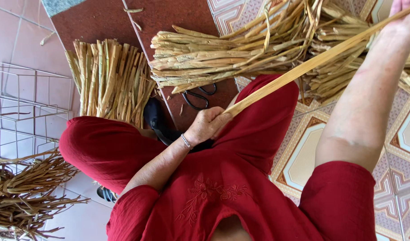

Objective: The person sits on a tiled floor and uses scissors to trim the ends of dried plant stalks. They repeatedly pick up stalks, cut off the tips, and place the trimmed pieces into a pile.

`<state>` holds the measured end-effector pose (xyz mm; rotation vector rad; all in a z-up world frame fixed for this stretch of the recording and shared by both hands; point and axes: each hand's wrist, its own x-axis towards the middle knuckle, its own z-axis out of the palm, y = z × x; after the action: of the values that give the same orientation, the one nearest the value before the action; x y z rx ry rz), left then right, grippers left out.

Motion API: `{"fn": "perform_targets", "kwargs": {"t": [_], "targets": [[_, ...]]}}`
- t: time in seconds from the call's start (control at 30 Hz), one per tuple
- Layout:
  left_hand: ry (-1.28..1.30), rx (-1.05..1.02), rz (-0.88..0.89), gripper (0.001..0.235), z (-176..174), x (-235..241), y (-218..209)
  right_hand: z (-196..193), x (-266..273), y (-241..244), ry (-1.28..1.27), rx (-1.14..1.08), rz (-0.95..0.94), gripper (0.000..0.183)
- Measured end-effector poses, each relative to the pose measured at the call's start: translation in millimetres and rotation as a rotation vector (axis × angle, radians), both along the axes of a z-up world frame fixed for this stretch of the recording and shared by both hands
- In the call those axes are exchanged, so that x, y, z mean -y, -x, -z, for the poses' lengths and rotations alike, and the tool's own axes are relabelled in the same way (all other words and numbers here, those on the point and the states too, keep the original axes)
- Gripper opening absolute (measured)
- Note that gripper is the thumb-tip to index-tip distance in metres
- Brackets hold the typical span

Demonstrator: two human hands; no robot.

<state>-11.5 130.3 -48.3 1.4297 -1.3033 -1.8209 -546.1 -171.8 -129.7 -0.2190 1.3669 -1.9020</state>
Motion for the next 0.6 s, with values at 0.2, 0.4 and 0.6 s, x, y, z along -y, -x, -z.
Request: {"fn": "perform_targets", "kwargs": {"t": [0.2,0.4,0.6], "targets": [[0.343,0.18,-0.212,0.023,35.2,63.3,-56.2,-12.5,6.8,-27.7,0.113,0.055,-0.124,0.025],[0.307,0.041,-0.46,0.017,16.7,158.7,-152.3,19.8,15.4,-78.4,0.091,0.033,-0.4,0.027],[0.391,0.17,-0.588,0.019,33.3,263.6,-225.3,52.7,71.9,-133.0,0.096,0.159,-0.514,0.022]]}}
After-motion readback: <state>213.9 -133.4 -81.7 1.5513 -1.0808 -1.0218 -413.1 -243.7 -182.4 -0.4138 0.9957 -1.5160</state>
